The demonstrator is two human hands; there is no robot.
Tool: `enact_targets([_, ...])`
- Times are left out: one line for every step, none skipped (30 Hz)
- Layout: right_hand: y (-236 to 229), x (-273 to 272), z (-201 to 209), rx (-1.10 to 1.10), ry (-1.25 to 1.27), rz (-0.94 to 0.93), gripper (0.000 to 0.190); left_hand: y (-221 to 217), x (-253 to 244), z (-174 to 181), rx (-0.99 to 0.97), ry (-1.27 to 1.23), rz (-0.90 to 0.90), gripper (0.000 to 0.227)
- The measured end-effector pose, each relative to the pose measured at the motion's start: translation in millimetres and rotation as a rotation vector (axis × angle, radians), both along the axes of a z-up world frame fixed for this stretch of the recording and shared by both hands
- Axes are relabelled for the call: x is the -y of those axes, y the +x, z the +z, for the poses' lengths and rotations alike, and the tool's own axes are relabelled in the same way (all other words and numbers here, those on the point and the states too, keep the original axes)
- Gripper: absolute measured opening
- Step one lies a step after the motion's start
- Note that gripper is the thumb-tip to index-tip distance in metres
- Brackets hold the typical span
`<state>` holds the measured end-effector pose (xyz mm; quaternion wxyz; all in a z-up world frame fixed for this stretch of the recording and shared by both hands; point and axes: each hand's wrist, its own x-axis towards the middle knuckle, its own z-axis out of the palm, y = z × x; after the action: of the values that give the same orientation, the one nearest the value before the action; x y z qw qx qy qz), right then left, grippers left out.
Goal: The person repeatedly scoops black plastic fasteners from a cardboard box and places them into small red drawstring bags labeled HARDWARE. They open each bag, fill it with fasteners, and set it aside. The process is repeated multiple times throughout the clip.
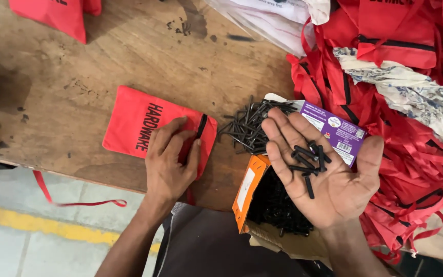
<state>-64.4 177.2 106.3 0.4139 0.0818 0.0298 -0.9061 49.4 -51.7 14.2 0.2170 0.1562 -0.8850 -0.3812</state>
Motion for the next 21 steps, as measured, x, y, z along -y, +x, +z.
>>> enact_targets([0.1,0.1,-0.4,0.001,0.0,0.002,0.11,0.5,0.3,-0.1,0.001,0.0,0.002,0.017])
enact_targets([0.4,-0.2,-0.4,-0.008,0.006,0.006,0.11,0.9,0.3,0.1,0.003,-0.002,0.002,0.016])
enact_targets([0.5,-0.5,-0.3,-0.017,0.012,0.01,0.11,1.1,0.2,0.4,0.006,-0.004,0.002,0.014])
enact_targets([0.8,-0.2,-0.5,-0.02,0.012,0.008,0.11,1.0,0.5,-0.8,0.003,-0.004,0.001,0.014])
enact_targets([0.9,0.1,-0.5,-0.019,0.026,0.009,0.11,0.8,0.8,-1.8,0.003,-0.005,0.0,0.014])
enact_targets([1.2,0.1,-0.3,-0.017,0.039,0.01,0.11,0.8,0.8,-2.6,0.004,-0.004,-0.001,0.014])
enact_targets([0.9,0.3,-0.4,-0.02,0.04,0.007,0.11,-0.4,1.4,-2.9,0.001,-0.003,-0.004,0.014])
enact_targets([1.1,0.3,-0.6,-0.015,0.049,0.014,0.11,-0.2,1.4,-3.2,-0.005,-0.009,-0.006,0.014])
enact_targets([1.5,0.4,-0.9,-0.011,0.057,0.021,0.11,0.2,1.5,-3.6,-0.011,-0.014,-0.008,0.014])
enact_targets([1.5,1.1,-0.6,-0.011,0.058,0.021,0.11,-0.1,1.6,-2.6,-0.011,-0.013,-0.007,0.014])
enact_targets([1.6,1.9,-0.2,-0.009,0.061,0.025,0.11,-0.3,1.7,-1.5,-0.011,-0.008,-0.008,0.013])
enact_targets([1.8,2.4,0.1,-0.007,0.063,0.029,0.11,-0.1,1.6,-0.3,-0.011,-0.003,-0.008,0.013])
enact_targets([2.2,2.4,-0.4,-0.006,0.063,0.031,0.11,0.3,1.4,-0.1,-0.01,-0.003,-0.007,0.013])
enact_targets([2.3,2.5,-0.7,0.0,0.067,0.029,0.11,0.2,1.2,-0.2,-0.006,0.0,-0.01,0.013])
enact_targets([2.2,2.7,-1.0,0.006,0.07,0.027,0.111,0.2,1.0,-0.2,-0.002,0.003,-0.012,0.013])
enact_targets([2.8,3.1,-0.8,0.005,0.071,0.028,0.111,0.5,1.1,-0.7,-0.003,0.003,-0.011,0.013])
enact_targets([3.4,3.4,-0.5,0.013,0.069,0.028,0.111,0.7,1.2,-1.2,0.009,0.014,-0.009,0.012])
enact_targets([3.8,3.7,-0.2,0.02,0.068,0.028,0.111,0.7,1.3,-1.7,0.021,0.025,-0.007,0.012])
enact_targets([3.7,4.5,0.1,0.02,0.068,0.029,0.111,0.4,1.4,-2.6,0.021,0.025,-0.006,0.012])
enact_targets([3.7,5.2,0.5,0.024,0.065,0.035,0.112,0.2,1.5,-3.5,0.012,0.01,-0.003,0.012])
enact_targets([3.9,5.8,0.7,0.029,0.063,0.04,0.112,0.2,1.4,-4.6,0.003,-0.005,-0.001,0.012])
